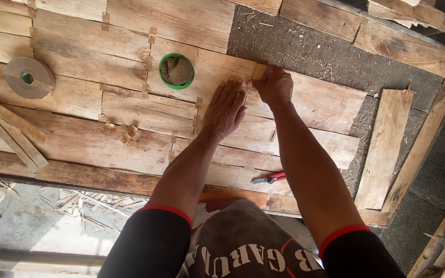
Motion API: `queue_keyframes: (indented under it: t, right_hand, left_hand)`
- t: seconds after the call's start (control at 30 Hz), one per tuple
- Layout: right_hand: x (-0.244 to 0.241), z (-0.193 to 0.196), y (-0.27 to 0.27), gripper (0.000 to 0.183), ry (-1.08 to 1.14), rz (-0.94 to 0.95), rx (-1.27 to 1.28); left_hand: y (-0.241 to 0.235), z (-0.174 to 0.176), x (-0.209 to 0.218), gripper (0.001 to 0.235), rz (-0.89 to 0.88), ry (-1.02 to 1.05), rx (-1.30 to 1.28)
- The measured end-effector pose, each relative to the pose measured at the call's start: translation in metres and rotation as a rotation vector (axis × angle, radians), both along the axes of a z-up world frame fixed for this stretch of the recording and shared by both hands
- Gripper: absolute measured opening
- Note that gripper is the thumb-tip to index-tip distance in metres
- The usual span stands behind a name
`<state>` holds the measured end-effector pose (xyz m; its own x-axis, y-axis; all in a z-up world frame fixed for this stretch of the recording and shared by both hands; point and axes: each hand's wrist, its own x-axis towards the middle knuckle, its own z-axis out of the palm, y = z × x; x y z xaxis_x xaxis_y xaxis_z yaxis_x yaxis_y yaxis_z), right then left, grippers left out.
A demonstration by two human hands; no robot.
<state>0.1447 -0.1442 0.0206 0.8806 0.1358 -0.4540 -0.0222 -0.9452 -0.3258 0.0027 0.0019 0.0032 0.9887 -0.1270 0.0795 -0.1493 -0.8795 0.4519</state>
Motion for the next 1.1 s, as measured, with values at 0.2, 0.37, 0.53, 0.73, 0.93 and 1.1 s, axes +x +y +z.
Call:
queue_keyframes:
  t: [0.2, 0.37, 0.53, 0.73, 0.93, 1.1]
  right_hand:
    - [-0.007, -0.008, -0.015, 0.049, -0.086, 0.075, 0.131]
    - [-0.02, -0.002, -0.015, 0.049, -0.064, 0.136, 0.127]
    - [-0.022, 0.009, -0.009, 0.055, -0.138, 0.232, 0.128]
    - [-0.006, 0.012, -0.002, 0.05, 0.04, 0.069, 0.053]
    - [0.005, 0.001, 0.002, 0.048, 0.035, 0.069, 0.0]
    - [-0.012, 0.001, -0.004, 0.05, -0.139, 0.091, 0.09]
  left_hand:
    - [0.0, -0.002, -0.001, 0.046, 0.005, -0.019, -0.026]
    - [0.002, 0.005, 0.0, 0.052, 0.017, 0.008, -0.061]
    - [0.002, 0.006, 0.0, 0.057, 0.017, 0.031, -0.067]
    - [0.003, 0.006, -0.001, 0.06, 0.005, 0.013, -0.02]
    - [0.001, 0.001, 0.0, 0.067, 0.022, -0.008, -0.019]
    - [0.005, 0.014, 0.001, 0.07, 0.006, 0.038, -0.016]
